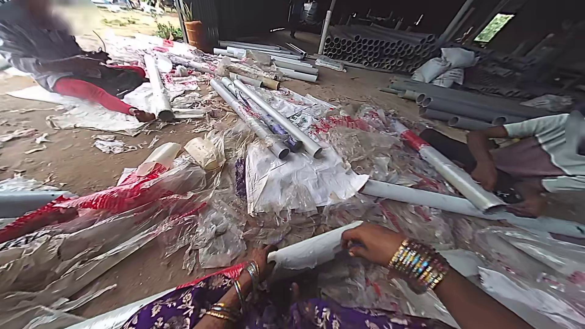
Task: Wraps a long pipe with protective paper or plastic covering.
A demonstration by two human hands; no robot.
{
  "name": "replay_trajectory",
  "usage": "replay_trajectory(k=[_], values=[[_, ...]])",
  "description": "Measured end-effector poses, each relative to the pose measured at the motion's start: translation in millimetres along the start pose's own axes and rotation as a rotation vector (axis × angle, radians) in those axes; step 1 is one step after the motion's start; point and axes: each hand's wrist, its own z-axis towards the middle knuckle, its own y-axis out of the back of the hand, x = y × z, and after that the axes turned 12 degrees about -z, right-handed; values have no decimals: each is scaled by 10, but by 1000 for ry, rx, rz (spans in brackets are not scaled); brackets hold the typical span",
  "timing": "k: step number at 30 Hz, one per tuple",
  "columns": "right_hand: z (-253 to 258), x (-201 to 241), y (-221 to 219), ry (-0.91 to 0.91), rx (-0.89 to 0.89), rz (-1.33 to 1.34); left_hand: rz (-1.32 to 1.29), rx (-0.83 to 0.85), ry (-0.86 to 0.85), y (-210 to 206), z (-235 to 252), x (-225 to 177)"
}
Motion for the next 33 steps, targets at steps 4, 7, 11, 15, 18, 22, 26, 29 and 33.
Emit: replay_trajectory(k=[4, 7, 11, 15, 18, 22, 26, 29, 33], values=[[161, -374, 140, -272, -79, -54, 231, 5, 149, -308, -27, 53], [404, -841, 72, -487, -72, -83, 341, -21, 152, -417, 8, 26], [813, -1450, -348, -578, -127, 49, 354, -23, 168, -425, 66, 32], [1181, -1861, -1030, -606, -154, 229, 366, -24, 173, -416, 82, 3], [1256, -2086, -1469, -626, -200, 315, 379, -23, 167, -444, 88, 20], [1384, -2318, -1944, -717, -246, 399, 411, -39, 154, -482, 94, 55], [1584, -2335, -2321, -861, -407, 618, 423, -97, 102, -526, 82, 80], [1752, -2252, -2468, -1006, -577, 806, 445, -99, 111, -548, 92, 105], [1863, -2125, -2500, -1105, -642, 870, 447, -172, 35, -596, 83, 175]])
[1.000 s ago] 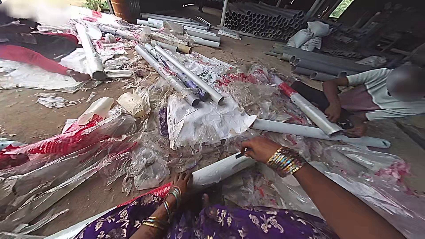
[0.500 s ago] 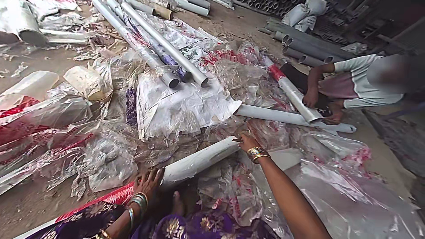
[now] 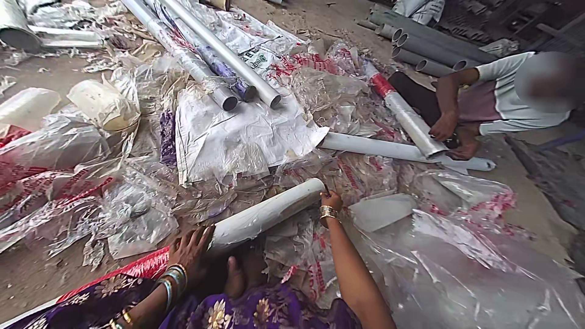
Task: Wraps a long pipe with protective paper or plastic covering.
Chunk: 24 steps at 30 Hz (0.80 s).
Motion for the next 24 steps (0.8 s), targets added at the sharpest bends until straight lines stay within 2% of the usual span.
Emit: replay_trajectory(k=[4, 7, 11, 15, 24], values=[[-53, 29, 0, -40, 4, -31, 17, 46, 35, 28, -14, -40], [-87, 16, -28, -147, 40, 4, 3, 75, 50, 55, -10, -47], [-112, -4, -166, -289, 145, 143, -9, 73, 51, 51, -12, -42], [-65, -19, -257, -383, 101, 415, -7, 63, 38, 48, -16, -39], [-96, -17, -111, -372, 139, 633, -15, 64, 43, 60, -14, -56]])
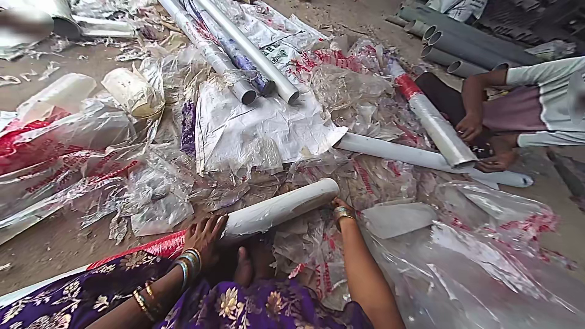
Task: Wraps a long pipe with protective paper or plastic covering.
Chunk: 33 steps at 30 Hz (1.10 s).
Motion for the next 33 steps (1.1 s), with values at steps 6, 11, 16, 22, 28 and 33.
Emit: replay_trajectory(k=[6, 11, 16, 22, 28, 33], values=[[-98, 132, 5, 57, 36, -110, 17, -3, 1, -39, 19, 32], [-185, 114, -31, 70, 49, -68, 0, -17, -10, -24, 7, 22], [-584, -206, -197, 28, 213, -165, -18, -2, -16, -11, 27, 59], [-1200, -376, -366, -89, 571, -214, -37, 40, -10, 42, 14, 54], [-1199, -326, -539, -44, 460, -144, -71, 70, -1, 98, 5, 53], [-1146, -294, -534, -95, 494, -64, -92, 74, -2, 89, 7, 70]])
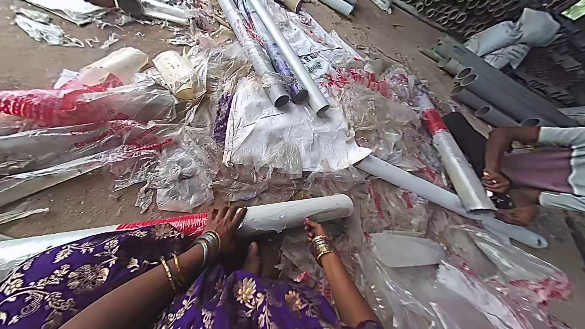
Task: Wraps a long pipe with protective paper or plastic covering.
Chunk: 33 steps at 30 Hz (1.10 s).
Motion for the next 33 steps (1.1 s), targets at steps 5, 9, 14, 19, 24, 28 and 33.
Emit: replay_trajectory(k=[5, 9, 14, 19, 24, 28, 33], values=[[-71, 19, -13, 135, -84, -302, -4, -5, -11, -23, 32, 40], [-160, 186, 133, 353, -22, -1080, -6, 8, 1, -6, 34, 25], [-286, 254, 55, 828, -284, -1491, 8, 23, 16, -10, 52, 26], [-45, 154, -74, 1494, -510, -1378, 1, 0, 7, -15, 29, 15], [-74, 108, -90, 1485, -407, -1446, 15, 2, 10, -23, 38, 3], [-51, 288, 70, 1002, -479, -1358, 34, 1, 16, -23, 40, -6], [314, 738, 786, 375, -525, -972, 42, -2, 22, -22, 22, -30]])
